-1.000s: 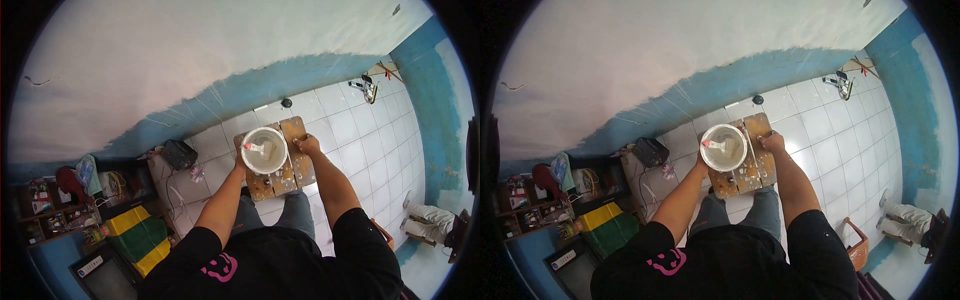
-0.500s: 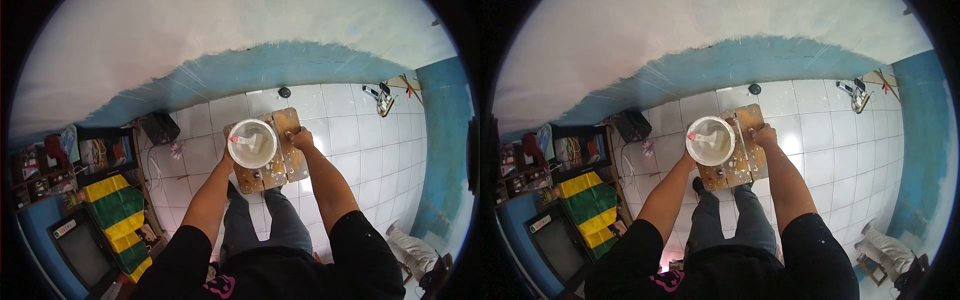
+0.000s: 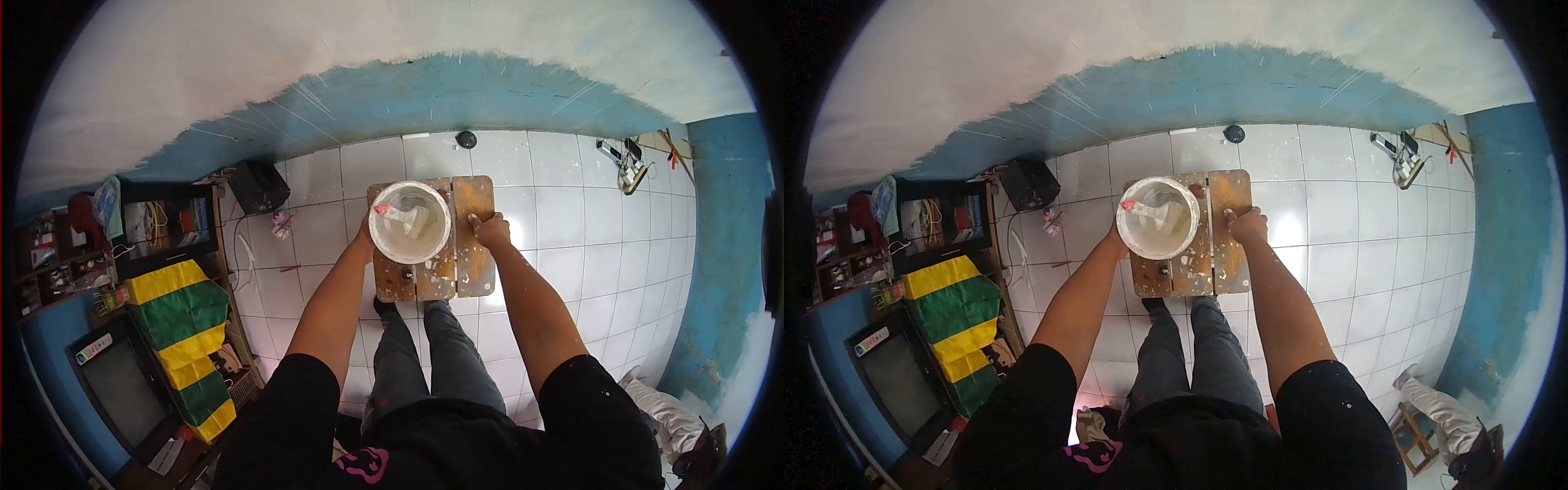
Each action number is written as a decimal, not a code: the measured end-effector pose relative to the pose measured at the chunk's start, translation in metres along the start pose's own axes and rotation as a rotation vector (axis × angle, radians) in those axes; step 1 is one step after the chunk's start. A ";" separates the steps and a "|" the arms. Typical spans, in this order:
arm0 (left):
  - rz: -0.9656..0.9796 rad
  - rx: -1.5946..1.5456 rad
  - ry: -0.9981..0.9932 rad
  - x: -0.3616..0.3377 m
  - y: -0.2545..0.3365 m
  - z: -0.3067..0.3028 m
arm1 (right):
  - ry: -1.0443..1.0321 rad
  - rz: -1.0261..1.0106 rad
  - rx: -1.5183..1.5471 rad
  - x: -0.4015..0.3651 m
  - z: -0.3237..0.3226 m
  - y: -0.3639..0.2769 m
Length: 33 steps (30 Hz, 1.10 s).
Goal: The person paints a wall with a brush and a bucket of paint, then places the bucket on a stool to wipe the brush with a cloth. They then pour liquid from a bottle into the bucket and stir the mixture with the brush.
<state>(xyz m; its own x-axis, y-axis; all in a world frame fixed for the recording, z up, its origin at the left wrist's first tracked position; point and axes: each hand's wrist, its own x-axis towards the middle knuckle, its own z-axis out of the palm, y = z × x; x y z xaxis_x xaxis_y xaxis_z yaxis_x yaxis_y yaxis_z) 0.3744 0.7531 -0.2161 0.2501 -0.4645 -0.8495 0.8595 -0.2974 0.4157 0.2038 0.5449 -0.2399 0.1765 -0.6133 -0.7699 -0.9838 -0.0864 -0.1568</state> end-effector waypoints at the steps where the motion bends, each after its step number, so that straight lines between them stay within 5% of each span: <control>1: 0.062 0.025 -0.002 -0.003 -0.002 0.003 | 0.030 0.003 -0.002 -0.003 0.000 0.001; 7: 0.251 0.120 0.160 0.028 -0.052 -0.048 | 0.079 0.006 -0.122 -0.028 0.005 0.017; 8: 0.210 0.059 0.128 -0.045 -0.015 0.000 | 0.112 0.028 -0.156 -0.042 0.003 0.017; 12: 0.096 -0.048 0.179 -0.095 0.009 0.015 | 0.262 -0.136 -0.021 -0.049 0.005 0.026; 15: 0.080 0.135 -0.015 -0.101 0.019 0.020 | -0.289 -0.315 0.783 -0.079 -0.018 -0.004; 18: 0.090 0.141 -0.032 -0.094 0.009 0.019 | -0.378 -0.292 0.753 -0.126 -0.028 -0.041; 21: 0.180 0.161 -0.016 -0.109 0.018 0.031 | 0.201 -0.514 -0.151 -0.127 -0.018 -0.048; 28: 0.247 0.263 0.031 -0.168 0.018 0.017 | 0.214 -0.395 0.186 -0.198 -0.020 -0.041; 33: 0.412 0.355 0.023 -0.204 0.005 -0.012 | 0.228 -0.490 0.076 -0.251 -0.042 -0.051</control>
<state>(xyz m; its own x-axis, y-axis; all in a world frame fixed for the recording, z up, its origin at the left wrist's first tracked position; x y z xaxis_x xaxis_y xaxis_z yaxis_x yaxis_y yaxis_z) 0.3324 0.8564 -0.0445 0.5475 -0.5847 -0.5986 0.4863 -0.3598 0.7963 0.2086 0.6705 -0.0131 0.5947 -0.6710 -0.4428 -0.7814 -0.3529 -0.5146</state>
